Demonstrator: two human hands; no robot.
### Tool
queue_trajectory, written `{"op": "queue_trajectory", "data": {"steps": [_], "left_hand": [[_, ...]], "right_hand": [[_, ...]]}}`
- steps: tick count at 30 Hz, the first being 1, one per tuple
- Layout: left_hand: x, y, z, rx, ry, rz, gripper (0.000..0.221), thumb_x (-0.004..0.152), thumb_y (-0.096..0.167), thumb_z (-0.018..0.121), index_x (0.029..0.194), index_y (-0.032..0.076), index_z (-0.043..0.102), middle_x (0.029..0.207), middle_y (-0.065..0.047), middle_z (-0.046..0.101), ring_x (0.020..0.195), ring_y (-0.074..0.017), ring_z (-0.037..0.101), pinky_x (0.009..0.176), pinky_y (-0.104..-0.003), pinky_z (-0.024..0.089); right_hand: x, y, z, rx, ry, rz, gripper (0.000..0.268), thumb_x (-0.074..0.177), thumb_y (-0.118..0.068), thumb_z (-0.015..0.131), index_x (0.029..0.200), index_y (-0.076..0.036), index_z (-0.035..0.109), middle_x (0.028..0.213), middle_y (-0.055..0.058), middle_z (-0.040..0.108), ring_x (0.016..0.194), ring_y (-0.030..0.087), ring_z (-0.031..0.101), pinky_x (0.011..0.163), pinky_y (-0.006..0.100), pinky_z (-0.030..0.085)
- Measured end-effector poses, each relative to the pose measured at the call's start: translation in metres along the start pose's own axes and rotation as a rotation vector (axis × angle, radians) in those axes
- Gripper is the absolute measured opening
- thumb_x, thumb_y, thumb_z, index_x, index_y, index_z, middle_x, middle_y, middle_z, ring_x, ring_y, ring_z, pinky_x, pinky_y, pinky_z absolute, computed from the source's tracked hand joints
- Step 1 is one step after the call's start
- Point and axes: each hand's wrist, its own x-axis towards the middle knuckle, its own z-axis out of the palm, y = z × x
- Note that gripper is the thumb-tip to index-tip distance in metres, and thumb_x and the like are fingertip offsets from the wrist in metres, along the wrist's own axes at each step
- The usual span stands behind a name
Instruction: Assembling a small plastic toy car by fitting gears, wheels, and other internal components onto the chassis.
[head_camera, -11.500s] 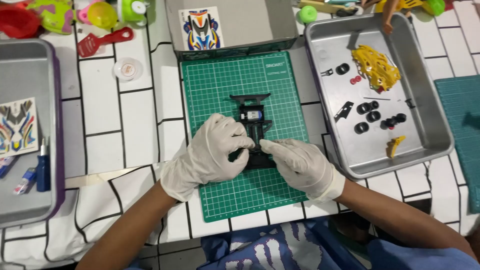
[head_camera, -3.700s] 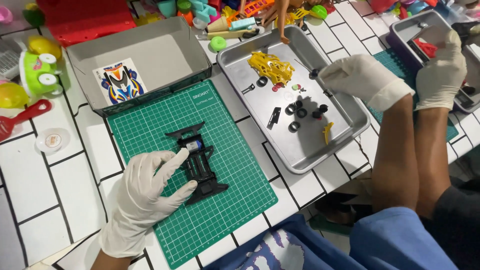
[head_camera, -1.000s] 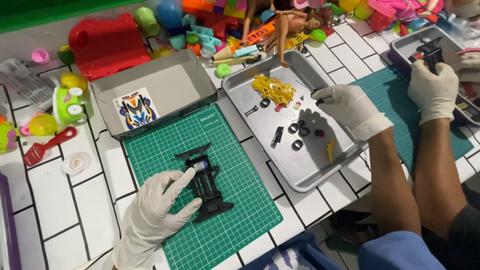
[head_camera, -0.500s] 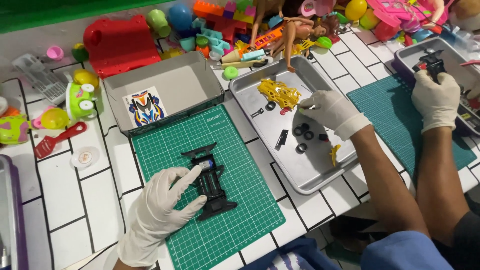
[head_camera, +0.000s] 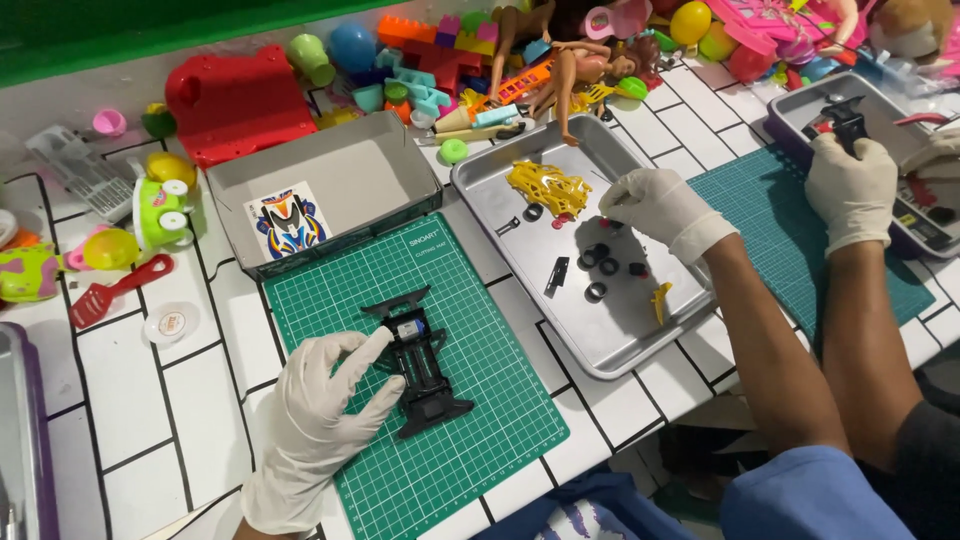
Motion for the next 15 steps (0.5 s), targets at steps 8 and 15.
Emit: {"op": "queue_trajectory", "data": {"steps": [8, 15], "left_hand": [[-0.007, 0.003, -0.001, 0.080, 0.010, -0.128, 0.047, 0.098, 0.039, 0.069, 0.138, 0.016, 0.060, 0.102, -0.009, 0.067, 0.085, -0.0243, 0.063, 0.072, -0.038, 0.052], [-0.007, 0.000, 0.002, 0.023, 0.011, -0.109, 0.049, 0.099, 0.035, 0.070, 0.142, 0.017, 0.056, 0.104, -0.011, 0.068, 0.087, -0.0241, 0.063, 0.074, -0.039, 0.052]], "right_hand": [[-0.005, 0.008, -0.004, 0.121, 0.034, 0.077, 0.026, 0.092, -0.009, 0.066, 0.115, -0.010, 0.078, 0.120, 0.005, 0.077, 0.105, 0.018, 0.073, 0.095, 0.030, 0.059], [0.002, 0.028, 0.009, -0.044, -0.004, 0.065, 0.028, 0.092, -0.014, 0.068, 0.118, -0.018, 0.078, 0.123, 0.000, 0.072, 0.105, 0.020, 0.068, 0.096, 0.032, 0.053]]}}
